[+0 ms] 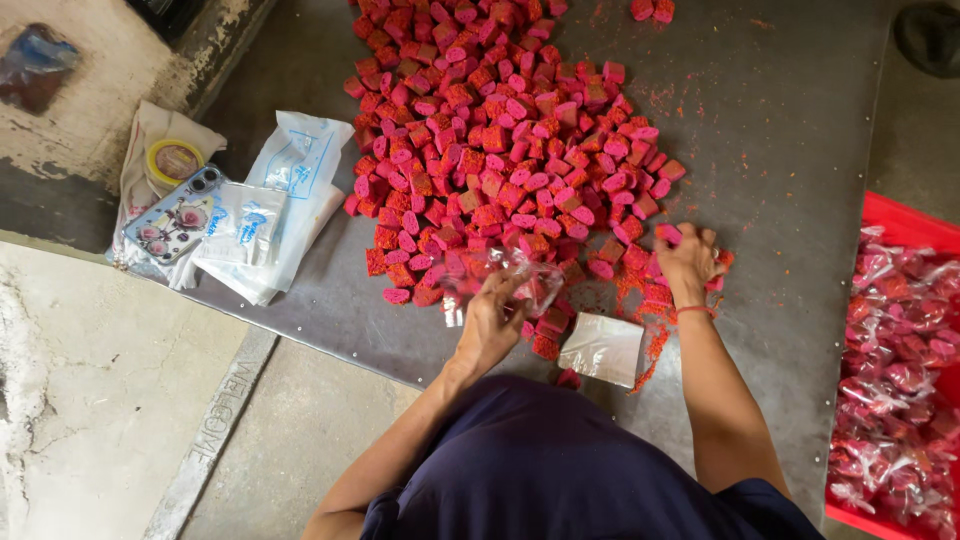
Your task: The person places small red items one by one into small plastic bags by hand and sets the filled bags into a red container.
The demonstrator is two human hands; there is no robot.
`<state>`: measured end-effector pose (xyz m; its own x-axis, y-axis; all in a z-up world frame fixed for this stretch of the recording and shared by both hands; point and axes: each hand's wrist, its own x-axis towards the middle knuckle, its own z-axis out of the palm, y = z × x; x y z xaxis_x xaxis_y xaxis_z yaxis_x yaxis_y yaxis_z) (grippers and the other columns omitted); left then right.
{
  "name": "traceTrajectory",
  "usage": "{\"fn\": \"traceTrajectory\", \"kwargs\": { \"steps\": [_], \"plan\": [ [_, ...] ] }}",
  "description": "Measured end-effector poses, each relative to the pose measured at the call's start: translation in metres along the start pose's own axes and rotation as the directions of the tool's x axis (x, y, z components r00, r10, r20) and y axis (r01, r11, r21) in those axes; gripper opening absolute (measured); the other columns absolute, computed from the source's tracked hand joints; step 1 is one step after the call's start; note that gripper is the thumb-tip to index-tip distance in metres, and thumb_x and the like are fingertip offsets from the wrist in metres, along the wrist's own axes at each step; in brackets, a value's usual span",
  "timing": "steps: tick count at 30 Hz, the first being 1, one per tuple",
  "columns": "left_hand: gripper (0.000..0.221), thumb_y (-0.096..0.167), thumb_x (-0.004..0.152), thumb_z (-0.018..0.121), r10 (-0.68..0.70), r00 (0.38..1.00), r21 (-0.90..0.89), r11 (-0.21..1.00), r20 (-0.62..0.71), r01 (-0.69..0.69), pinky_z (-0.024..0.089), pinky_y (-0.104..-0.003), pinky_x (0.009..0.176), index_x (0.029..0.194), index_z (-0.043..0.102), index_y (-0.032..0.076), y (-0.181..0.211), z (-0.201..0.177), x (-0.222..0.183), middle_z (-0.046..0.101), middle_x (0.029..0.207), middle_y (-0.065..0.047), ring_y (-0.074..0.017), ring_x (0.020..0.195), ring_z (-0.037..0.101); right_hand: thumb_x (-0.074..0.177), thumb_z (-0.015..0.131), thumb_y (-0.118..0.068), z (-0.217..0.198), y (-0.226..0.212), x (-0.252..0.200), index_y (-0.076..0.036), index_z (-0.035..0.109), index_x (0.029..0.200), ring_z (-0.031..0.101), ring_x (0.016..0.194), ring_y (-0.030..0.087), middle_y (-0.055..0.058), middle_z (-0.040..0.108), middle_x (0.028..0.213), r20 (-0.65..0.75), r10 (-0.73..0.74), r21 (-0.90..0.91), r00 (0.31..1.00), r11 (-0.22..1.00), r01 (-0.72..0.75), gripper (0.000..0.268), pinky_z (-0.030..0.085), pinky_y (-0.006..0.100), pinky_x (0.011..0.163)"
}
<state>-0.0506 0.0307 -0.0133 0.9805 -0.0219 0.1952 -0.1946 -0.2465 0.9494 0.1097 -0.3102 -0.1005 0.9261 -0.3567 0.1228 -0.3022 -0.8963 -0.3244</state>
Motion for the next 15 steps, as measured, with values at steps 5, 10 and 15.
{"fn": "traceTrajectory", "kwargs": {
  "steps": [5, 10, 15],
  "plan": [
    [0.044, -0.001, 0.089, 0.07, -0.073, 0.997, -0.023, 0.997, -0.012, 0.073, 0.06, -0.031, 0.072, 0.133, 0.063, 0.002, -0.003, -0.012, -0.007, 0.063, 0.126, -0.016, -0.0192, 0.088, 0.074, 0.083, 0.079, -0.042, 0.008, -0.007, 0.007, -0.021, 0.065, 0.125, 0.061, 0.113, 0.049, 0.018, 0.054, 0.135, 0.163, 0.019, -0.157, 0.986, 0.988, 0.007, 0.049, 0.037, 0.068, 0.098],
    [0.043, 0.003, 0.089, 0.073, -0.011, 0.998, 0.108, 0.994, -0.063, 0.017, 0.055, -0.03, 0.067, 0.132, 0.067, 0.004, -0.006, -0.016, -0.011, 0.068, 0.115, -0.013, -0.0155, 0.073, 0.065, 0.082, 0.081, -0.031, 0.002, -0.006, 0.015, -0.018, 0.069, 0.124, 0.063, 0.115, 0.047, 0.021, 0.06, 0.134, 0.166, -0.078, -0.166, 0.983, 0.98, 0.106, 0.046, 0.051, 0.054, 0.094],
    [0.041, 0.001, 0.088, 0.072, -0.003, 0.998, 0.131, 0.991, -0.068, 0.012, 0.055, -0.03, 0.066, 0.129, 0.067, 0.003, -0.005, -0.016, -0.01, 0.067, 0.121, -0.014, -0.0164, 0.071, 0.066, 0.082, 0.085, -0.038, -0.011, -0.01, 0.018, -0.017, 0.07, 0.122, 0.064, 0.119, 0.037, 0.016, 0.071, 0.124, 0.349, 0.008, -0.173, 0.937, 0.983, 0.056, 0.048, 0.049, 0.05, 0.101]
  ]
}}
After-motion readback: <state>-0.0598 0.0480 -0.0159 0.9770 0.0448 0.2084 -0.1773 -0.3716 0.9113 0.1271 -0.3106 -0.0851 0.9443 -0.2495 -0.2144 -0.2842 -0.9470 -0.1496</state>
